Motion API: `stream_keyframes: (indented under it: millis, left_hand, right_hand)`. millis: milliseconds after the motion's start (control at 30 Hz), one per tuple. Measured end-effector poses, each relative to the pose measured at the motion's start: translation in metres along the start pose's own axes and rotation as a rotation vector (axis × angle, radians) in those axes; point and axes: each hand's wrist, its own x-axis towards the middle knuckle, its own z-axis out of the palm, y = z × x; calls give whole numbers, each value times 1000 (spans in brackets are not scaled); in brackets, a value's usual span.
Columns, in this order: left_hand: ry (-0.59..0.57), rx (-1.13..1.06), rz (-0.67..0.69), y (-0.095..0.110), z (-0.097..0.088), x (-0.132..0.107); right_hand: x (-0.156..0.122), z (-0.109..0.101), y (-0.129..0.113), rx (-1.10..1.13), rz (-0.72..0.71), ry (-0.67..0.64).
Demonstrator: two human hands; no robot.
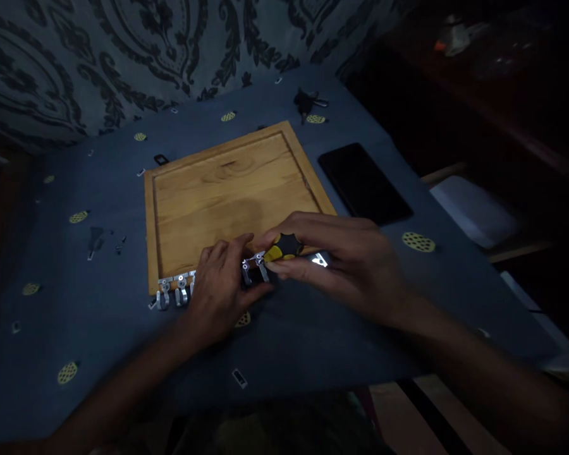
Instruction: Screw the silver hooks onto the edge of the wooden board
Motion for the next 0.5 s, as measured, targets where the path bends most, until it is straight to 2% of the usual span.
stream_keyframes:
  millis: [200, 333, 433, 500]
  left_hand:
    - [-40, -35, -16, 0, -1, 0]
    - [-34, -44, -20, 1, -2, 1]
    - [-26, -38, -41, 3, -2, 1]
    - [-27, -33, -60, 4, -2, 2]
  right_hand:
    - [-1, 16, -3, -230, -63, 133]
    - [-9, 18, 0, -226, -79, 168]
    - [-19, 12, 2, -144, -6, 281]
    - [-25, 9, 2, -123, 98, 342]
